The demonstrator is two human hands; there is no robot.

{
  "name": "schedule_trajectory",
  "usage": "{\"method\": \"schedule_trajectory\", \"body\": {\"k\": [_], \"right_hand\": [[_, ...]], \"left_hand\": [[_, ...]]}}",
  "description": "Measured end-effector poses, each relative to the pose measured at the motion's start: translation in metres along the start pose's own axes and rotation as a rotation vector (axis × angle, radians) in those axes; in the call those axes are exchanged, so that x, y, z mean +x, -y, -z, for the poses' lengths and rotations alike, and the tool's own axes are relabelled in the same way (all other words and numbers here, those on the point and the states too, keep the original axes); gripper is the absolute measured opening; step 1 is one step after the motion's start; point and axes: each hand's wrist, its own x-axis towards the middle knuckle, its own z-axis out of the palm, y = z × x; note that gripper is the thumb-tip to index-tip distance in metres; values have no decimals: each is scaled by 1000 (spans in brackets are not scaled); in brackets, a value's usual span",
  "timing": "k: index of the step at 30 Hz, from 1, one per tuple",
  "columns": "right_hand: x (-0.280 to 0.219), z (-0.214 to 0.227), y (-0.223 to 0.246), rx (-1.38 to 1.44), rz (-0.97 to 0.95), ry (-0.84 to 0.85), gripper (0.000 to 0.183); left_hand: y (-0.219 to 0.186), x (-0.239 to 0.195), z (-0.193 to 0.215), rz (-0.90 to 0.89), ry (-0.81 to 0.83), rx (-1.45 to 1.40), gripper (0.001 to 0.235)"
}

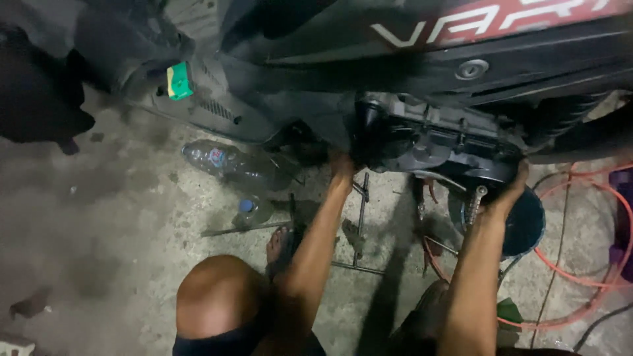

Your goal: Removing the engine cover from a motorcycle using a T-handle wrench to unscrew the bolts.

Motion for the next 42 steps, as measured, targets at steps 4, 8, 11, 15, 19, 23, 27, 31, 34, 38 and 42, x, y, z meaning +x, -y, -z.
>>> {"method": "schedule_trajectory", "body": {"k": [4, 8, 11, 15, 19, 23, 27, 31, 34, 38, 42], "right_hand": [[-8, -1, 2, 48, 27, 51, 70], [8, 11, 4, 79, 27, 37, 68], [14, 8, -1, 106, 33, -24, 67], [24, 15, -7, 130, 30, -56, 66], [33, 16, -11, 152, 17, -35, 65], [73, 31, -28, 219, 22, -20, 74], [71, 34, -33, 229, 52, -25, 75], [76, 43, -40, 241, 60, -90, 75], [83, 39, -39, 255, 66, -141, 76], [89, 41, -35, 253, 82, -195, 77], [93, 44, -39, 253, 91, -225, 78]], "left_hand": [[17, 20, 1, -39, 15, -27, 55], [36, 39, 6, -79, 94, -24, 54], [48, 59, 8, -70, 175, 8, 53], [69, 77, 18, -75, 239, 23, 53], [85, 96, 25, -123, 296, 0, 52], [28, 37, 9, -103, 115, 123, 47], [33, 25, 10, -98, 260, 14, 56], [9, -3, -6, 18, -31, -155, 56], [18, 12, 1, 24, -19, -75, 56], [31, 32, 1, 36, -3, 29, 55], [45, 46, 7, 40, 4, 96, 55]]}}
